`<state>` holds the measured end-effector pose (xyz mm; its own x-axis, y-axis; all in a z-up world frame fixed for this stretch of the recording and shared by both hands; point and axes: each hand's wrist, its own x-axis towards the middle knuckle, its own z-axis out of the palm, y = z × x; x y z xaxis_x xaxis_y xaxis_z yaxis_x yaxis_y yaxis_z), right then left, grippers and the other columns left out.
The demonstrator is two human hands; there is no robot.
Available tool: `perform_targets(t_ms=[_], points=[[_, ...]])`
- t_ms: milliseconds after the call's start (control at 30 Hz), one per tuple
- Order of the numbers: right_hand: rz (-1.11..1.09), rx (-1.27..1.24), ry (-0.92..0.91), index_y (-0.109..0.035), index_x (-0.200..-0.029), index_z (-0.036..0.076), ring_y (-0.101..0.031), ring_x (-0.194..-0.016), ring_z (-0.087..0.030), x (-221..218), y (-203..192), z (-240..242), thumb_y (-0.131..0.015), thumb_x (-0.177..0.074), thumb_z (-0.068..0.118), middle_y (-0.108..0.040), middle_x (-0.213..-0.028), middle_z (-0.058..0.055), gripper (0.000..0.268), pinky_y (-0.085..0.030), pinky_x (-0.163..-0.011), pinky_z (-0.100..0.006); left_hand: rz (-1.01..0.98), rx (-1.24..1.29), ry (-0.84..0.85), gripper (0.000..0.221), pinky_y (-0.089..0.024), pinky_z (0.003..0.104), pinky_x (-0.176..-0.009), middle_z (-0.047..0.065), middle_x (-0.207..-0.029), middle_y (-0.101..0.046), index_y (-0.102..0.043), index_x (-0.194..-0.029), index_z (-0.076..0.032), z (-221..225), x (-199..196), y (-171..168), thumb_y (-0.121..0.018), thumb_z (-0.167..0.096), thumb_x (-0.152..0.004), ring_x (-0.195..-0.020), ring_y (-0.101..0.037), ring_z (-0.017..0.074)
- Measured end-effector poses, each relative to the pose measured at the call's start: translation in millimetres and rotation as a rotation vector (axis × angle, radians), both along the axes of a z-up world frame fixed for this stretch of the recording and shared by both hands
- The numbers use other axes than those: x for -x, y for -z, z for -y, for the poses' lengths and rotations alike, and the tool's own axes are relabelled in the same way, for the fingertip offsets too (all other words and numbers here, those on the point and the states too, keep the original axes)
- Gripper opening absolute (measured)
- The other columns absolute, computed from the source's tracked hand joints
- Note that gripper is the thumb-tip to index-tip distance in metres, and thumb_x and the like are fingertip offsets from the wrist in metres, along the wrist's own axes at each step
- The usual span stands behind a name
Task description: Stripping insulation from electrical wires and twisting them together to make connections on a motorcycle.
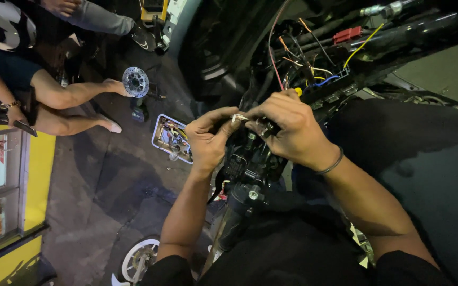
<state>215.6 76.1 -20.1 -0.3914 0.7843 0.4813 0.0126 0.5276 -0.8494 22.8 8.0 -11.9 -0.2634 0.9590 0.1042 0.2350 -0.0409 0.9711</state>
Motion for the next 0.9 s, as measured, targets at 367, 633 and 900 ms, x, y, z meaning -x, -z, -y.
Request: perform_targets(t_ms=[367,633,900], points=[[0.015,-0.015,0.005,-0.081,-0.107,0.005,-0.071,-0.078,-0.034,-0.1,1.7,1.2,-0.087,-0.097,-0.001,-0.073,-0.085,-0.008,0.013,-0.055,-0.092,-0.047,0.021,-0.033,0.013,0.017,-0.068,0.037,-0.083,0.018,-0.093,-0.085,-0.084,-0.111,0.005,-1.4,-2.5,-8.7,-0.089,0.002,-0.095,-0.094,-0.080,0.0181],[0.010,-0.029,-0.006,-0.082,-0.107,0.008,-0.070,-0.079,-0.032,0.8,0.1,2.8,-0.085,-0.102,0.004,-0.073,-0.086,-0.007,0.007,-0.054,-0.094,-0.046,-0.008,-0.065,0.044,0.017,-0.068,0.039,-0.085,0.017,-0.094,-0.085,-0.084,-0.112,0.005,-1.0,-0.1,-16.0,-0.087,0.005,-0.095,-0.095,-0.081,0.0193],[0.021,-0.026,-0.001,-0.082,-0.113,0.006,-0.071,-0.080,-0.032,-0.5,3.1,4.6,-0.086,-0.101,0.002,-0.076,-0.092,-0.007,0.013,-0.054,-0.093,-0.045,-0.053,-0.130,0.074,0.020,-0.067,0.038,-0.082,0.016,-0.095,-0.085,-0.086,-0.113,0.001,-1.9,0.0,-22.4,-0.088,0.005,-0.093,-0.093,-0.082,0.0218]])
